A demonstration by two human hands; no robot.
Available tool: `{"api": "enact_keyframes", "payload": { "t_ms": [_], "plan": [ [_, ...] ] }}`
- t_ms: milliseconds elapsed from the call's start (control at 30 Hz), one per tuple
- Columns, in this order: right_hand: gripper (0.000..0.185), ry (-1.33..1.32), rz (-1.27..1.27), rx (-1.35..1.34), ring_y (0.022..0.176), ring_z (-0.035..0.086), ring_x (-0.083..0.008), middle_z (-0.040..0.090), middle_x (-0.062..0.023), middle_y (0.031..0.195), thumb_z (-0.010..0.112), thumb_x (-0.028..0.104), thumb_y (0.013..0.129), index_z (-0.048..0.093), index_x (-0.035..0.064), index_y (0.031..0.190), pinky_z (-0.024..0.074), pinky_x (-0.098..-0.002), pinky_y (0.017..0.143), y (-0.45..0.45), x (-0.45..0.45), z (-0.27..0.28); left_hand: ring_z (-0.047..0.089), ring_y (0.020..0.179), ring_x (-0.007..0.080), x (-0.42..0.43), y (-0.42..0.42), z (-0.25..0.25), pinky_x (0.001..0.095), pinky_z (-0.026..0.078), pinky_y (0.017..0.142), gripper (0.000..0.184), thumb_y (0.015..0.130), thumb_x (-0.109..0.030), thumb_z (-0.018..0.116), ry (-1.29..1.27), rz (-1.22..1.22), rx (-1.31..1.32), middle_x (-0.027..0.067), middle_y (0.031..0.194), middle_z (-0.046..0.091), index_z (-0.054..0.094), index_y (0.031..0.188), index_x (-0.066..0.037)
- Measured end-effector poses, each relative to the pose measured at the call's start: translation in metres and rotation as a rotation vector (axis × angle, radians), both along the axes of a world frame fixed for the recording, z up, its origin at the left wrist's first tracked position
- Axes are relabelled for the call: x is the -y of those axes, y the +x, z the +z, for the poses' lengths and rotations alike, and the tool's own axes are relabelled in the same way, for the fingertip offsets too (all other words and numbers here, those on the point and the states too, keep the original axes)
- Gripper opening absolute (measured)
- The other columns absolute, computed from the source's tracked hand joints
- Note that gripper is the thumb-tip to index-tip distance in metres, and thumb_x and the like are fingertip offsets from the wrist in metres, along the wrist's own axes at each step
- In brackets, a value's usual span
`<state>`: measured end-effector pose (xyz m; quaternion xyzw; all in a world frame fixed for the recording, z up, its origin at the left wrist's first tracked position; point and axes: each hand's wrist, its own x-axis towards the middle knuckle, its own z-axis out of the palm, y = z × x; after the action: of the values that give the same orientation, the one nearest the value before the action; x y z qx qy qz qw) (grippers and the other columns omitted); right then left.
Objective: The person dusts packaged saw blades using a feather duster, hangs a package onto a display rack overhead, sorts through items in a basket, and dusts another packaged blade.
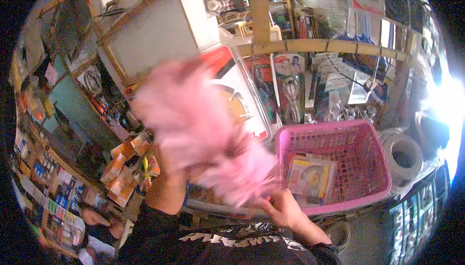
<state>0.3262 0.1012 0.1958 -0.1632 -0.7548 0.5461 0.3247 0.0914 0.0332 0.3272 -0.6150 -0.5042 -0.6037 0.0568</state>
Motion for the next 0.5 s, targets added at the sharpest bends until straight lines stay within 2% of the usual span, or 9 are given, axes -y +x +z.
{"api": "enact_keyframes", "payload": {
  "t_ms": [33, 67, 133, 167, 200, 267, 333, 433, 500],
  "plan": [
    [0.025, 0.179, 0.027, 0.034, 0.055, 0.043, -0.0126, 0.050, -0.0074, 0.059, 0.056, 0.022, 0.084, 0.054, -0.0019, 0.076, 0.0381, -0.0294, 0.051, 0.003, 0.000, 0.004, 0.056, 0.089, 0.0185, -0.004, 0.004, 0.001, 0.0323, 0.046, 0.074, 0.027, 0.086, -0.021, 0.047, 0.046, -0.184, 0.066, 0.0073, 0.100, 0.057, 0.052, 0.104, -0.003],
    [0.023, 0.111, -0.012, -0.078, 0.055, 0.043, -0.0119, 0.049, -0.0081, 0.058, 0.057, 0.020, 0.082, 0.054, -0.0018, 0.076, 0.0376, -0.0301, 0.051, 0.002, -0.001, -0.014, 0.054, 0.096, 0.0217, -0.007, 0.009, 0.002, 0.0350, 0.044, 0.083, 0.023, 0.083, -0.014, 0.051, 0.080, -0.364, 0.130, 0.0089, 0.101, 0.057, 0.052, 0.102, -0.001],
    [0.022, -0.194, -0.090, -0.169, 0.054, 0.044, -0.0102, 0.051, -0.0078, 0.059, 0.058, 0.019, 0.082, 0.055, -0.0024, 0.080, 0.0372, -0.0291, 0.050, 0.006, 0.008, 0.006, 0.055, 0.094, 0.0218, -0.010, 0.034, 0.011, 0.0348, 0.045, 0.081, 0.022, 0.085, -0.016, 0.048, 0.147, -0.145, 0.265, 0.0094, 0.101, 0.056, 0.052, 0.102, -0.001],
    [0.021, -0.414, -0.111, -0.263, 0.054, 0.044, -0.0096, 0.051, -0.0078, 0.059, 0.058, 0.019, 0.082, 0.056, -0.0023, 0.081, 0.0372, -0.0285, 0.050, 0.006, 0.012, 0.005, 0.055, 0.094, 0.0219, -0.011, 0.056, 0.028, 0.0346, 0.045, 0.081, 0.024, 0.086, -0.017, 0.046, 0.161, -0.351, 0.608, 0.0099, 0.102, 0.056, 0.051, 0.103, -0.001],
    [0.023, -0.422, -0.119, -0.147, 0.055, 0.045, -0.0093, 0.054, -0.0077, 0.061, 0.059, 0.019, 0.081, 0.057, -0.0039, 0.085, 0.0387, -0.0278, 0.051, 0.010, 0.008, -0.004, 0.055, 0.095, 0.0219, -0.011, 0.067, 0.036, 0.0344, 0.045, 0.082, 0.025, 0.087, -0.018, 0.045, 0.171, -0.549, 0.959, 0.0104, 0.103, 0.055, 0.051, 0.105, -0.001],
    [0.024, -0.166, -0.071, -0.090, 0.055, 0.046, -0.0093, 0.056, -0.0081, 0.062, 0.059, 0.018, 0.081, 0.057, -0.0051, 0.087, 0.0395, -0.0281, 0.051, 0.016, 0.010, -0.011, 0.052, 0.101, 0.0226, -0.002, 0.018, 0.005, 0.0356, 0.043, 0.086, 0.037, 0.090, -0.027, 0.039, -0.033, -0.316, 0.506, 0.0119, 0.110, 0.052, 0.044, 0.114, 0.000],
    [0.023, 0.041, -0.036, 0.008, 0.058, 0.049, -0.0101, 0.059, -0.0093, 0.065, 0.057, 0.016, 0.082, 0.057, -0.0059, 0.089, 0.0409, -0.0290, 0.053, 0.022, 0.012, 0.003, 0.050, 0.106, 0.0227, -0.001, 0.019, 0.008, 0.0363, 0.041, 0.090, 0.046, 0.092, -0.036, 0.035, -0.094, -0.250, 0.362, 0.0118, 0.116, 0.049, 0.040, 0.121, 0.000],
    [0.020, -0.250, -0.097, -0.205, 0.061, 0.050, -0.0110, 0.059, -0.0095, 0.067, 0.056, 0.015, 0.083, 0.058, -0.0037, 0.090, 0.0419, -0.0289, 0.056, 0.028, 0.016, -0.009, 0.047, 0.109, 0.0218, -0.006, 0.063, 0.028, 0.0364, 0.038, 0.093, 0.057, 0.091, -0.048, 0.030, -0.009, -0.367, 0.636, 0.0090, 0.121, 0.045, 0.035, 0.125, -0.002],
    [0.019, -0.227, -0.165, -0.231, 0.063, 0.053, -0.0130, 0.061, -0.0092, 0.072, 0.055, 0.016, 0.084, 0.058, -0.0024, 0.088, 0.0435, -0.0302, 0.059, 0.028, 0.017, -0.007, 0.048, 0.108, 0.0210, -0.008, 0.067, 0.027, 0.0364, 0.039, 0.092, 0.056, 0.091, -0.047, 0.031, 0.036, -0.474, 0.739, 0.0081, 0.119, 0.046, 0.036, 0.125, -0.003]
  ]
}}
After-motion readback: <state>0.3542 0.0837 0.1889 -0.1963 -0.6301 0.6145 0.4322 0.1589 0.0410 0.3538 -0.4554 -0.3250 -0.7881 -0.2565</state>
